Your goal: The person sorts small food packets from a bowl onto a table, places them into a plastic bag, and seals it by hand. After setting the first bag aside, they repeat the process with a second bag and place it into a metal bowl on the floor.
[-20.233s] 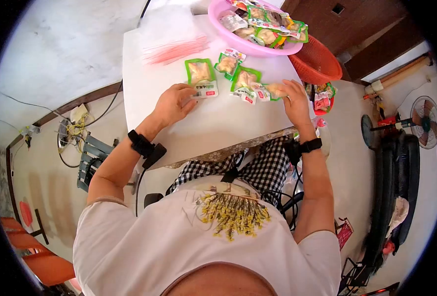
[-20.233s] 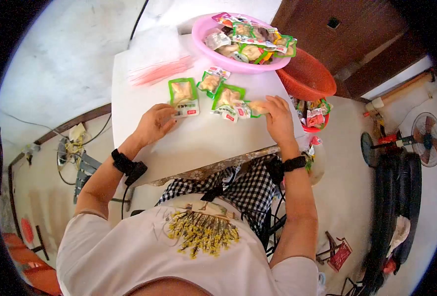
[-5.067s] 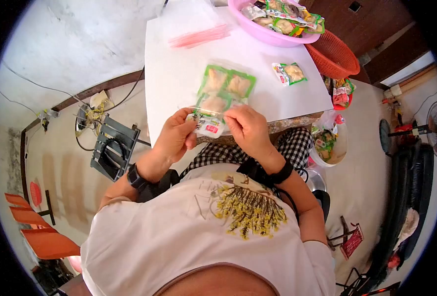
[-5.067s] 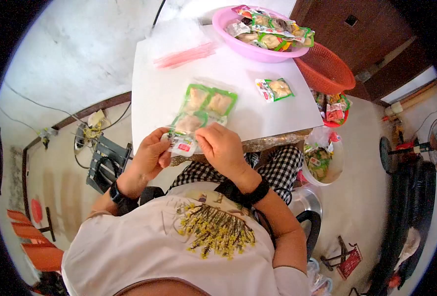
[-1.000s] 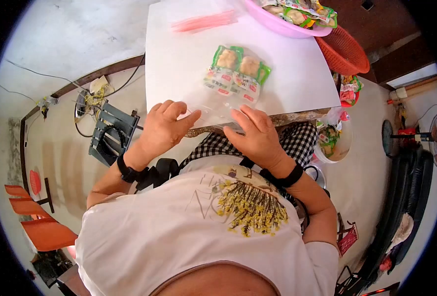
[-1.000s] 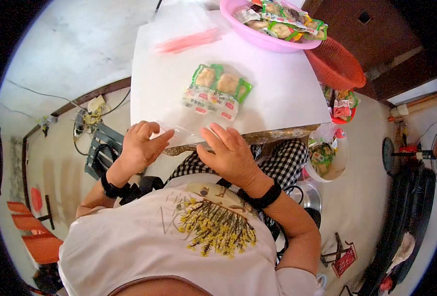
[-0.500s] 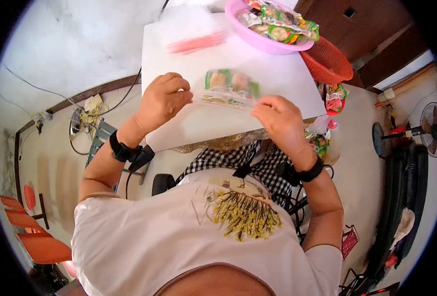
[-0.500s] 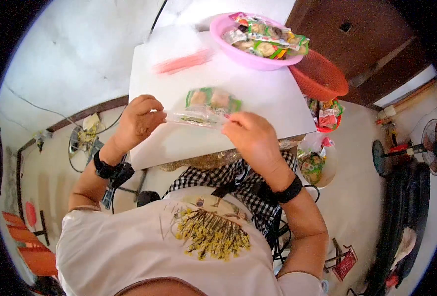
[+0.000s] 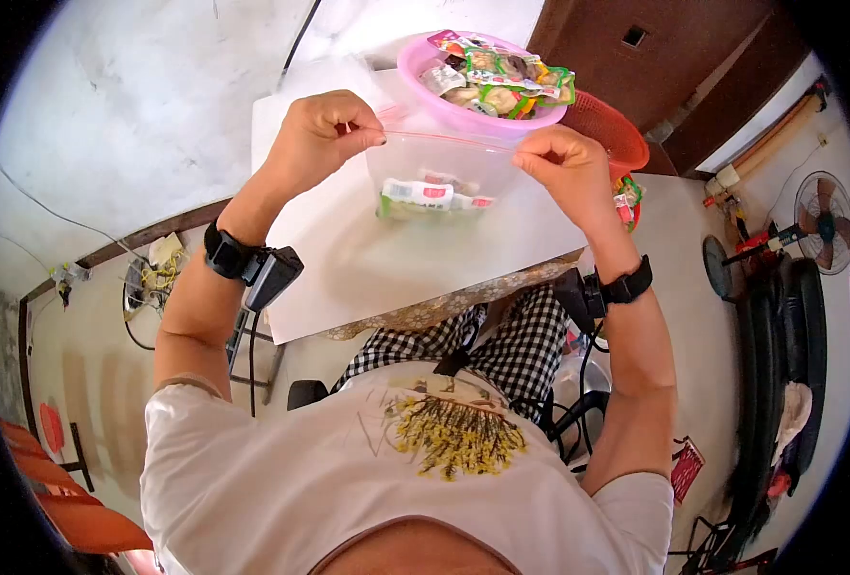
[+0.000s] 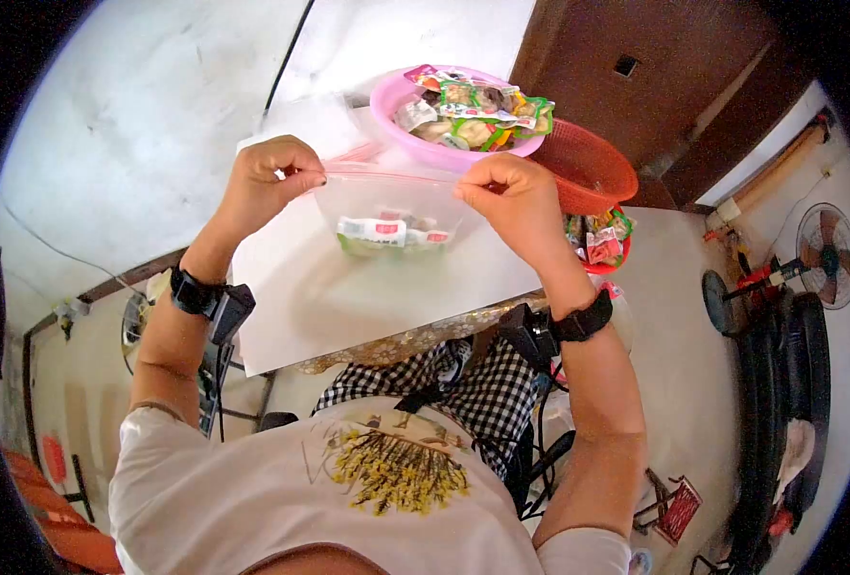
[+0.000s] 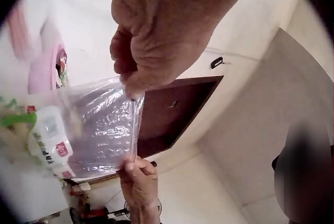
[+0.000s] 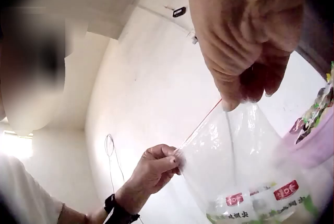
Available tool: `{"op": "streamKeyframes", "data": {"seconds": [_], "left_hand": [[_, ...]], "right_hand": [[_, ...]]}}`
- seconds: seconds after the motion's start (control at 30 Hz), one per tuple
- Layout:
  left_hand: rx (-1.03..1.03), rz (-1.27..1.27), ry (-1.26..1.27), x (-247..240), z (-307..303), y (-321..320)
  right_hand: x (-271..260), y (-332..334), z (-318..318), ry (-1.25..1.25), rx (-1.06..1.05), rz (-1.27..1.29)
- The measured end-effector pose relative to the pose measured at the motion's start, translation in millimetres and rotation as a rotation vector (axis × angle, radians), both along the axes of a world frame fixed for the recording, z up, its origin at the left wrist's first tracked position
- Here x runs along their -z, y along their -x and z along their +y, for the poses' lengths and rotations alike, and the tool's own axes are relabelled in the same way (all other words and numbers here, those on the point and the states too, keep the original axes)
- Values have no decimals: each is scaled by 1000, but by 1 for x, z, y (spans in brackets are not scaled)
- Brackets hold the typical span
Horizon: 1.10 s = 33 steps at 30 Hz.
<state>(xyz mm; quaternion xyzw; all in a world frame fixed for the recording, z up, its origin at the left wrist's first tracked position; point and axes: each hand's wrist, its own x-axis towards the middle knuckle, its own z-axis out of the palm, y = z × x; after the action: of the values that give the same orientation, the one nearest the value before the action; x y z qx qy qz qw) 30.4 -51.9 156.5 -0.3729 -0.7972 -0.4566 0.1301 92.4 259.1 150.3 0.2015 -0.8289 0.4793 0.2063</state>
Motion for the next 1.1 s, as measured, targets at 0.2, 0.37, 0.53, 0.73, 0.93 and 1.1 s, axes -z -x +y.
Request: {"op": "streamKeyframes", "data": {"seconds": [0.2, 0.37, 0.53, 0.73, 0.93, 1.1], "left_hand": [[-12, -145, -75, 2, 8, 10], [-16, -243, -87, 2, 10, 11], [0, -220, -180, 3, 18, 4], [5, -322, -127, 9, 22, 8], [1, -418, -118, 3, 32, 2], [7, -410, -87, -1, 37, 1]], "right_hand": [[0, 0, 1, 154, -23, -86], [2, -1, 4, 174, -25, -122], [1, -3, 3, 191, 12, -165], [-3, -3, 6, -63, 51, -114], [-20, 4, -30, -325, 36, 231], [-18, 15, -61, -412, 15, 185]]}}
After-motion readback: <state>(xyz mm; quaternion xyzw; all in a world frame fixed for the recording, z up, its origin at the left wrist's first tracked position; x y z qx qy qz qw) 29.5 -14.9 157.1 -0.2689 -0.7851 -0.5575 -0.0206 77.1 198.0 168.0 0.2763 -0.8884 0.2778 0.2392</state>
